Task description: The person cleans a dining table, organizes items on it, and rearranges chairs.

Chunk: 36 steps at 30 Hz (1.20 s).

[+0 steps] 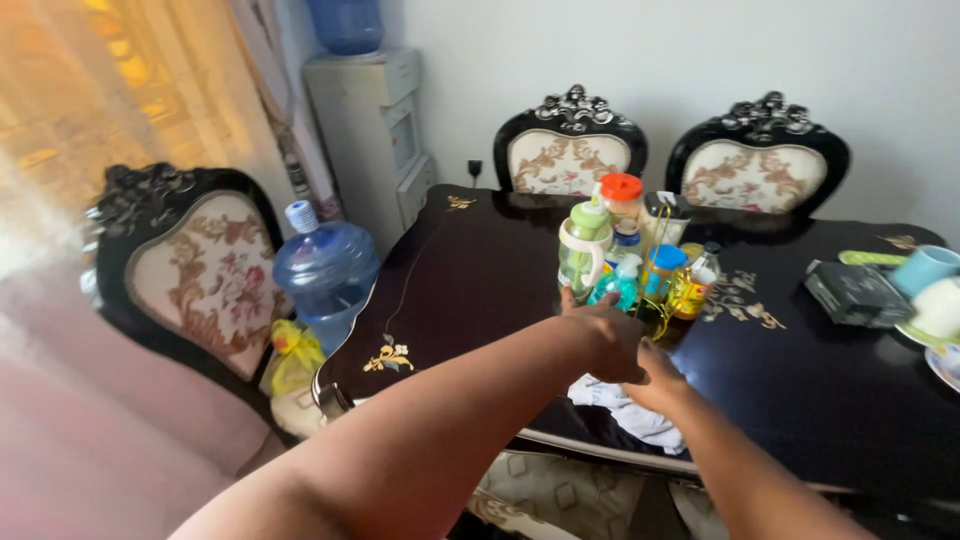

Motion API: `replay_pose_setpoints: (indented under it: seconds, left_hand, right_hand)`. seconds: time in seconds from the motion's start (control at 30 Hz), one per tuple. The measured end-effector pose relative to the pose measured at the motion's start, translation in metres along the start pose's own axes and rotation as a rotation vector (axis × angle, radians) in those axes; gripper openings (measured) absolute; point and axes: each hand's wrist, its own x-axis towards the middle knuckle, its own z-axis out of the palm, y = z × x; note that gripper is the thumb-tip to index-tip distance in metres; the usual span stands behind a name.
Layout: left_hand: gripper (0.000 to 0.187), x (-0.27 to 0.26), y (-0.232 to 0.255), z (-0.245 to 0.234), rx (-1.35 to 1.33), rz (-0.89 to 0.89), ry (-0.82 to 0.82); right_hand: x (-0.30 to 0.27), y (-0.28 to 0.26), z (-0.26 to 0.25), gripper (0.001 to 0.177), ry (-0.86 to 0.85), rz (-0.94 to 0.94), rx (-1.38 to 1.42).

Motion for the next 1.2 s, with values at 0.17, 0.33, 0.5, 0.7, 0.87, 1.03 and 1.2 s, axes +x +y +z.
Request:
replay_pose_setpoints:
  seconds: [0.17, 0.33, 0.5, 0.7, 0.87, 1.03, 1.2]
  left_hand:
    - [0.078, -0.048, -0.022, 0.012, -0.014, 0.100, -0.055]
    - [0.082, -0.087, -0.046, 0.046, 0.033, 0.103, -0.168]
    - [0.108, -0.050, -0.074, 0.125, -0.154, 0.320, -0.338]
    - [0.102, -0.056, -0.064, 0.117, -0.553, 0.275, -0.445]
    - [0.095, -0.024, -0.044, 0.119, -0.642, 0.261, -0.365]
    - [0.092, 0.003, -0.032, 0.105, -0.525, 0.236, -0.226]
    - [0.080, -0.003, -0.010, 0.085, -0.173, -0.055, -0.251]
  right_hand:
    - [-0.121, -0.095, -0.098, 0.051, 0.118, 0.228, 0.526]
    - [-0.228, -0.155, -0.082, 0.044, 0.166, 0.506, 0.567]
    - [-0.267, -0.146, -0.003, 0.059, 0.237, 0.787, 0.259]
    - [-0.262, -0.141, 0.007, 0.057, 0.792, 0.488, 0.281]
    - [-0.247, -0.090, 0.001, 0.056, 0.829, 0.404, 0.269]
    - [-0.225, -0.056, -0.015, 0.061, 0.824, 0.385, 0.377]
    - [-0.222, -0.038, -0.023, 0.065, 0.795, 0.388, 0.428]
